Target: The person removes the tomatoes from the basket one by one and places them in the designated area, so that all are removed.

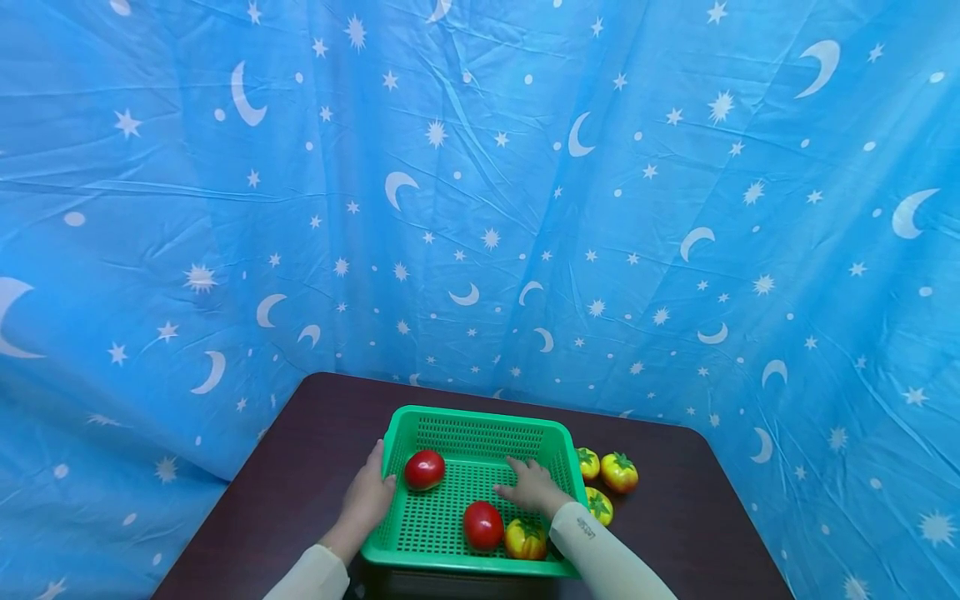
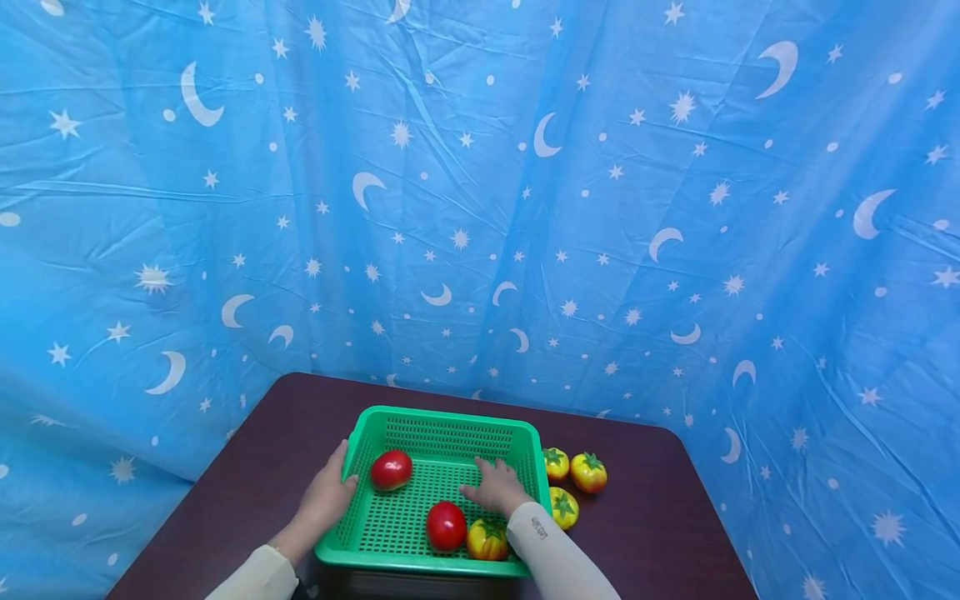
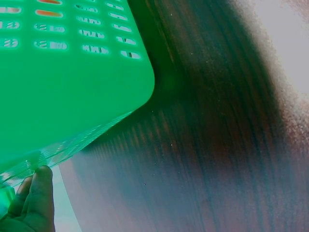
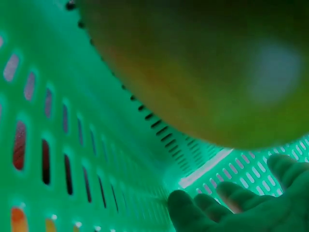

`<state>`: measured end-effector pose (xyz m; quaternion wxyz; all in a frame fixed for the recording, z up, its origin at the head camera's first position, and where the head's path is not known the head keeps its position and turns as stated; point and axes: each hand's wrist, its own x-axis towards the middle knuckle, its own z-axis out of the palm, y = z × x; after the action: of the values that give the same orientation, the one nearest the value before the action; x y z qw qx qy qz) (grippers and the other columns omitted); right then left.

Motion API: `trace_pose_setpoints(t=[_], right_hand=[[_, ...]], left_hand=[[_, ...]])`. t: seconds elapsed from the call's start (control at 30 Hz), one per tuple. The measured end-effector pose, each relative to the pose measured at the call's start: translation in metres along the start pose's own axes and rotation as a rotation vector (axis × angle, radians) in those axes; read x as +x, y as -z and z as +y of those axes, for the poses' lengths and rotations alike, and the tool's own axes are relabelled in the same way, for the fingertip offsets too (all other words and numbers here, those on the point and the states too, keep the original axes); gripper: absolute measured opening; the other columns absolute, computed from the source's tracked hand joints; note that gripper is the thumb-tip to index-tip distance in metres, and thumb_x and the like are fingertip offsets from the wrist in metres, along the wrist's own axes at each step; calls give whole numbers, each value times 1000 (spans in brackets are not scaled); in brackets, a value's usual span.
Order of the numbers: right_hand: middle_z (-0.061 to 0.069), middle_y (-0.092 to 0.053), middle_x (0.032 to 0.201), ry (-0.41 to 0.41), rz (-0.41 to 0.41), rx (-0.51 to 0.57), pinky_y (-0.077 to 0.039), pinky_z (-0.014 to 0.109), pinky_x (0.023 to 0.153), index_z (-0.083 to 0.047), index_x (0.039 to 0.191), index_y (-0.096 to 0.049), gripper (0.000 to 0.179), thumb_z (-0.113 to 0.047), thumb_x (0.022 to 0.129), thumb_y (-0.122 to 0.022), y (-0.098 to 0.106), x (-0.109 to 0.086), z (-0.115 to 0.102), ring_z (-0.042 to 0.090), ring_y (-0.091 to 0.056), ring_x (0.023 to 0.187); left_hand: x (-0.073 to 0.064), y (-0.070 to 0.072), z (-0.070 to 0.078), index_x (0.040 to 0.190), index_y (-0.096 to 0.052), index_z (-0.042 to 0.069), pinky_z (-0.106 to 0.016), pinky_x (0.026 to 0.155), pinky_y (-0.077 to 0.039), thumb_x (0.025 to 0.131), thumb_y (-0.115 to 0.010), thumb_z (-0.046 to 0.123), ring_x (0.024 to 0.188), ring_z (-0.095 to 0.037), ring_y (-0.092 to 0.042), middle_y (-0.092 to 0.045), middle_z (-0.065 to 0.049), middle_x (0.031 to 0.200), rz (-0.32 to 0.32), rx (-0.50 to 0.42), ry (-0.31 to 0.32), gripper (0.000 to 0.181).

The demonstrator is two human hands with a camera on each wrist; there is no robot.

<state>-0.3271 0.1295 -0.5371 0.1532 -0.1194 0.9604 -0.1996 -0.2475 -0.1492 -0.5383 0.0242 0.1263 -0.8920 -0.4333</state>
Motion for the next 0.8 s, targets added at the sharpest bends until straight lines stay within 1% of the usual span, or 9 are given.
trace_pose_setpoints(t=[0.17,0.47,0.57,0.7,0.77,0.8], right_hand=[[26,-32,147,7,-40,-43,-34,69,98,-14,142,-42,65,-47,88,-59,-2,-1,0,50,-31,133],[24,-35,146,3,-133,-44,-34,70,97,-17,142,-42,65,-49,87,-59,-5,-3,-1,48,-35,132],[23,-38,145,49,-129,-48,-35,67,100,-13,141,-43,60,-43,91,-57,-5,-3,-2,46,-35,133],[20,-43,144,141,-83,-18,-34,62,105,-6,140,-44,50,-31,97,-49,-4,-4,-6,44,-34,135],[18,-44,144,180,-67,17,-33,60,106,-5,139,-44,48,-30,98,-46,-3,-3,-9,43,-35,135],[17,-44,144,195,-60,32,-34,59,107,-6,140,-43,49,-32,99,-44,-3,-2,-11,42,-36,135]], left_hand=[[1,-1,1,152,-10,7,-65,99,-38,93,-52,13,131,-48,-37,-30,-26,149,4,10,3,73],[1,-2,-1,152,-11,6,-65,98,-38,93,-52,12,130,-47,-38,-31,-27,149,14,17,-4,72],[1,-2,-1,152,-10,6,-65,98,-38,93,-52,12,131,-47,-38,-31,-26,149,11,17,-4,72],[1,-1,-1,152,-9,7,-65,98,-38,94,-51,13,131,-47,-37,-30,-26,149,5,13,-1,72],[2,-1,-1,152,-9,7,-65,98,-38,94,-51,12,131,-47,-37,-29,-26,150,4,10,1,72],[2,-1,-1,152,-9,7,-65,98,-38,94,-51,12,131,-47,-37,-29,-26,150,4,10,0,72]])
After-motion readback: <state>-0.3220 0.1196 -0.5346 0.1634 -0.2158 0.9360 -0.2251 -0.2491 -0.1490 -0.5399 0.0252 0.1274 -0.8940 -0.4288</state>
